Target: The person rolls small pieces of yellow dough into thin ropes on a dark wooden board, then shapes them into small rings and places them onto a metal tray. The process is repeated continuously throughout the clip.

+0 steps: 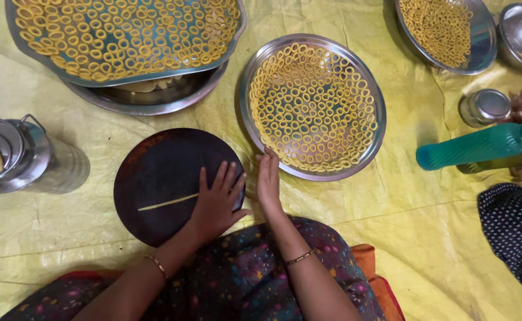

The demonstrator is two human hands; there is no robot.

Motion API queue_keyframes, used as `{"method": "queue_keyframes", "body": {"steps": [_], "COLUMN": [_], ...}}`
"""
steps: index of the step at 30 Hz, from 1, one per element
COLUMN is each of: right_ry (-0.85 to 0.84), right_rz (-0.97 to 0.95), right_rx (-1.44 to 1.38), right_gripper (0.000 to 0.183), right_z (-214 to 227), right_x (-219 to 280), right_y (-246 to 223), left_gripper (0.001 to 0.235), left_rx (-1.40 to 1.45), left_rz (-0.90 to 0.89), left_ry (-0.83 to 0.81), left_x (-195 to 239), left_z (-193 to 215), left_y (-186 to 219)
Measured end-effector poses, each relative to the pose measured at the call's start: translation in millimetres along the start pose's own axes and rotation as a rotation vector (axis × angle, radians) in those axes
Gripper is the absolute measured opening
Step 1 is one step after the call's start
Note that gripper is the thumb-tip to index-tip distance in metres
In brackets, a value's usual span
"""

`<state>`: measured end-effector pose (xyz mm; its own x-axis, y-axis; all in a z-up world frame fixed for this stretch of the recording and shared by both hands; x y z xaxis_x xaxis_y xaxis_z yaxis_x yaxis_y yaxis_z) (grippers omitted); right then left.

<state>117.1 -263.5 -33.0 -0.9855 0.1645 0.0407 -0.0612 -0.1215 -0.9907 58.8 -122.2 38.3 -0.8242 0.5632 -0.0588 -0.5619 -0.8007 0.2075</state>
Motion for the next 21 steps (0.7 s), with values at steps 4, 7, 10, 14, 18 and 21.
{"method": "queue_keyframes", "body": {"steps": [4,7,10,14,18,21], "right_ry": [-0.011,-0.030,-0.033,-0.016,0.000,0.009], "right_rz": [-0.042,-0.022,-0.033,-0.051,-0.073,-0.051], "right_rx": [0.011,0.038,0.045,-0.039,-0.100,-0.084], "right_gripper": [0.055,0.057,0.060,0.061,0.060,0.060], "right_z": [-2.3,-4.5,-5.5,-3.9,-2.2,-1.9], "right_x": [2.3,1.5,4.8,7.6,8.9,7.9], "right_y": [3.2,-3.4,-10.5,-18.9,-22.3,-25.8], "left_gripper": [0.088,0.086,0.086,0.085,0.088,0.088], "left_rx": [-0.010,-0.077,-0.103,-0.083,-0.058,-0.045], "left_rz": [0.059,0.156,0.239,0.223,0.106,0.021], "left_ry": [0.039,0.129,0.206,0.210,0.089,0.018], "left_x": [-14.9,-50.5,-76.4,-78.4,-51.1,-16.3], "left_z": [-5.5,-5.2,-2.4,-4.8,-12.9,-14.2], "left_y": [-14.2,-50.0,-81.7,-81.7,-40.7,-3.3]}}
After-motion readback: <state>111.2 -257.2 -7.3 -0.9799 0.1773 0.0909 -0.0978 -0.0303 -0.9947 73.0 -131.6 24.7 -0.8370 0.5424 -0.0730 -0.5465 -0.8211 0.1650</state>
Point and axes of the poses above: each hand's wrist, its own x-axis away from the middle knuckle, its own z-axis out of the back of the hand, y = z × x, the point moved 10 cm from there along -x, towards the middle knuckle, and after that the axes turned 6 degrees about -y, right-handed, at the moved point
